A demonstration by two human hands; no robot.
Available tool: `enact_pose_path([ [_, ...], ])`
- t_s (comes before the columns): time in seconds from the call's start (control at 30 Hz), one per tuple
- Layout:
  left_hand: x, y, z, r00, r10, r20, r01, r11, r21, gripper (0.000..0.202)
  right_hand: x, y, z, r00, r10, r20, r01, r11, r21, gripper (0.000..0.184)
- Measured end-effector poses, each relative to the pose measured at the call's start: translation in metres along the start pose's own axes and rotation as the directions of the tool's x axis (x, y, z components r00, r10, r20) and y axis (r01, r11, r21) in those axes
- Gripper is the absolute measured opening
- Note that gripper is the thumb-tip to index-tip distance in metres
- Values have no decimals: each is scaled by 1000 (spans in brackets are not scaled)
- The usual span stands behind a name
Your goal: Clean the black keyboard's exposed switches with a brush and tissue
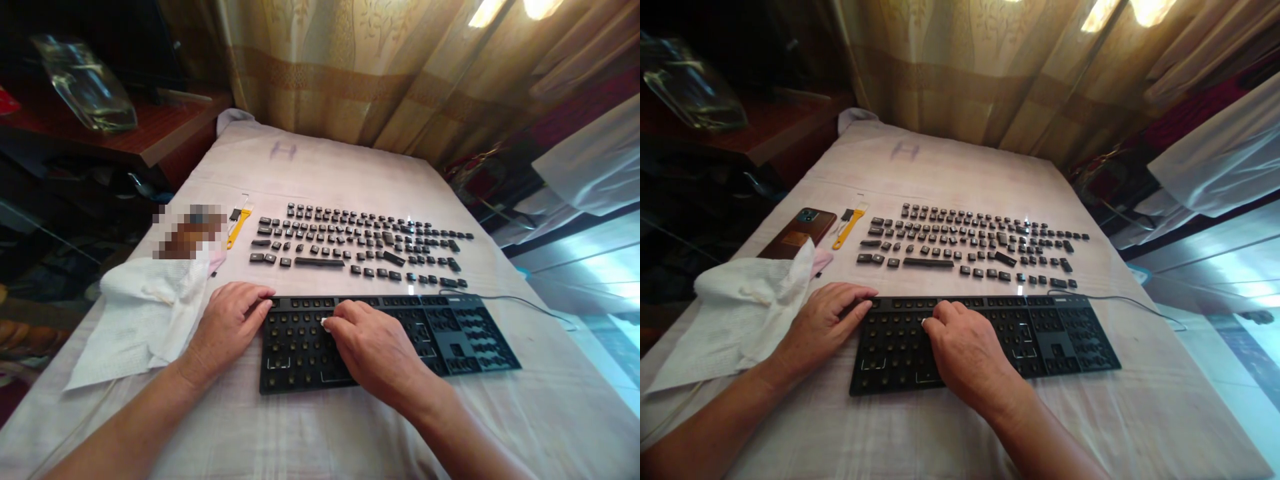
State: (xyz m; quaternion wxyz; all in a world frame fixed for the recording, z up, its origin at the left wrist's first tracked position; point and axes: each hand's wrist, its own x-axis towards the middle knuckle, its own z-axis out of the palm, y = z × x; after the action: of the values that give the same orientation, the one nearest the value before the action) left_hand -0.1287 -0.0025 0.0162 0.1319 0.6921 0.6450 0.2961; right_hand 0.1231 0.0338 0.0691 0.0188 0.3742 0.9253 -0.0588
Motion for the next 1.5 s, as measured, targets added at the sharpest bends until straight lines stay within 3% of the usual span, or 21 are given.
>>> enact_pose_path([
  [0.27,0,0,-1,1000,-6,10,6,1000,-13,24,-1,3,-4,999,12,30,-13,999,40,19],
  [0.53,0,-1,0,1000,3,-2,-3,1000,-7,25,-7,15,-7,994,102,47,-105,992,67,20],
  [0.8,1,-2,0,1000,10,-9,-10,1000,7,26,1,11,-11,993,116,18,-116,993,10,19],
  [1.0,1,-2,1,1000,16,-12,-16,1000,13,27,10,14,-1,986,128,-106,-130,991,-15,16],
  [1.2,1,-2,0,1000,17,-8,-17,1000,13,26,2,17,11,973,55,-222,-61,998,-19,14],
  [1.5,2,-1,0,1000,17,-6,-17,1000,13,28,-11,15,-1,999,43,-7,-43,999,17,15],
])
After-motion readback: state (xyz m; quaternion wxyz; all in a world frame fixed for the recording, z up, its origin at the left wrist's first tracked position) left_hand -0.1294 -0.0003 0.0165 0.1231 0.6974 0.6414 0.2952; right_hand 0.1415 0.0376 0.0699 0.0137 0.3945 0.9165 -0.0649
